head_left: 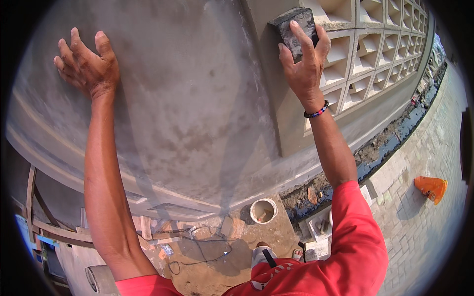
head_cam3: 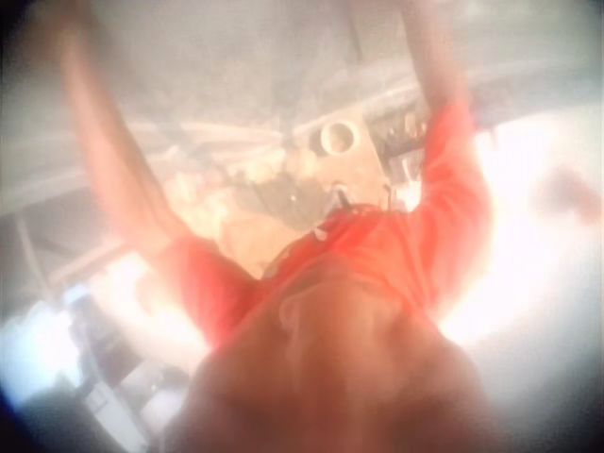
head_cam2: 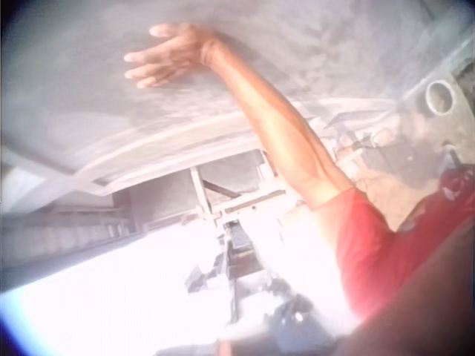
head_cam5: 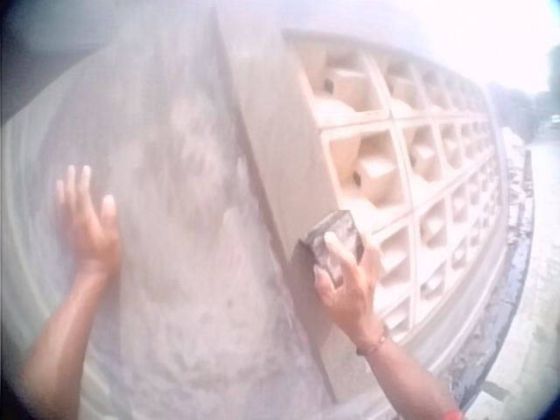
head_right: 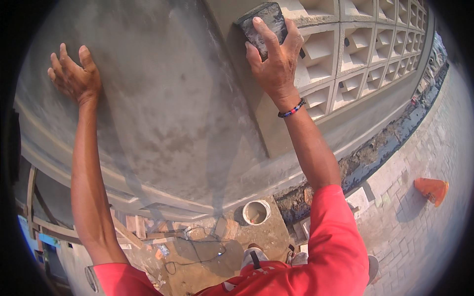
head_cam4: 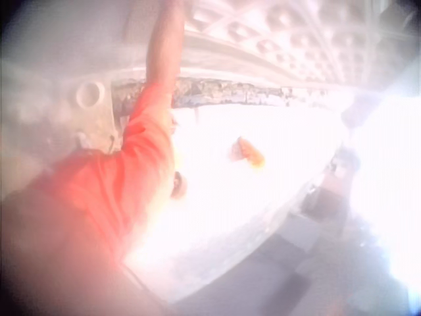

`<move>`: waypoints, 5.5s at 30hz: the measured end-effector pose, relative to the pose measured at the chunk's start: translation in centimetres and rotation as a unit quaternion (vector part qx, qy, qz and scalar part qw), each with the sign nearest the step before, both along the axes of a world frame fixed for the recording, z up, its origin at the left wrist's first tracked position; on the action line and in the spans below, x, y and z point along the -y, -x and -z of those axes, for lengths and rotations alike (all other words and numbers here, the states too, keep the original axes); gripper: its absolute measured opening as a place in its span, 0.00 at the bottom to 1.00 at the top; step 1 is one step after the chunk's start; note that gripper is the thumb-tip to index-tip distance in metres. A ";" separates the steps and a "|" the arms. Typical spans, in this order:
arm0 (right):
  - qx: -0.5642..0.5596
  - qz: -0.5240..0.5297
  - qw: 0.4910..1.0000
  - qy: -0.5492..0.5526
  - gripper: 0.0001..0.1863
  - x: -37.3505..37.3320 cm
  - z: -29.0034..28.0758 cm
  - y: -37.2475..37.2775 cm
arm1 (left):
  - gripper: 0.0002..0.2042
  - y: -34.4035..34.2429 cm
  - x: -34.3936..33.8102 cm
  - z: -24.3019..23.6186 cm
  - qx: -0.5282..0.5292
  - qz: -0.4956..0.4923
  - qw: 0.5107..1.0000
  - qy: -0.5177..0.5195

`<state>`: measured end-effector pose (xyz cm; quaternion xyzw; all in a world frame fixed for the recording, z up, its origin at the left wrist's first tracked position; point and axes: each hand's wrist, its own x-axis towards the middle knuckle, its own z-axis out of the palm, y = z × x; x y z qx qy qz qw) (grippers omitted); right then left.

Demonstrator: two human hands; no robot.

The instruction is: The person smooths a freshly plastered wall using a trowel and a sponge. They repeatedly apply and smooth the plaster, then use a wet sponge to finish the surface, working along the edge of a decorative lattice panel.

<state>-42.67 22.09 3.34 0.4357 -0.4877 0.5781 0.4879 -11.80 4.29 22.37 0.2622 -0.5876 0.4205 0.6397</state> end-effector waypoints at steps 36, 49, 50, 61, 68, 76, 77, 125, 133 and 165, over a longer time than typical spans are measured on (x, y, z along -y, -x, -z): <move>0.110 -0.024 0.994 0.001 0.36 -0.2 8.7 -1.0 | 0.36 -0.4 0.1 -0.1 0.015 0.001 1.000 0.003; 0.162 -0.062 0.985 0.021 0.35 0.0 11.2 -2.1 | 0.35 -0.6 0.2 -0.1 0.009 0.018 1.000 0.007; 0.180 -0.077 0.981 0.022 0.35 -0.1 13.1 -2.8 | 0.34 -0.4 0.4 0.0 0.008 0.017 1.000 0.008; 0.149 -0.054 0.987 0.014 0.34 -0.1 11.2 -2.2 | 0.36 -0.6 0.5 0.0 0.011 0.007 1.000 0.012; 0.055 -0.035 0.998 -0.012 0.33 0.2 7.6 -2.8 | 0.36 -0.4 0.2 -0.1 0.001 0.027 1.000 0.005; 0.147 -0.050 0.988 -0.015 0.34 -0.3 12.0 -2.9 | 0.36 -0.5 0.9 -0.2 0.006 0.023 1.000 0.010; 0.124 -0.050 0.990 -0.052 0.35 -0.7 15.3 -4.5 | 0.35 -0.6 0.9 -0.3 0.006 0.027 1.000 0.011; 0.064 -0.035 0.997 -0.022 0.39 -0.3 2.6 -2.5 | 0.34 0.0 0.4 0.2 0.002 -0.032 0.999 -0.027; 0.041 -0.027 0.998 -0.039 0.38 -0.7 0.9 -1.5 | 0.31 0.0 0.7 0.3 -0.005 -0.021 1.000 0.006; 0.133 -0.033 0.990 -0.020 0.35 0.1 8.1 -3.9 | 0.34 -0.3 1.2 0.1 0.001 -0.002 1.000 -0.001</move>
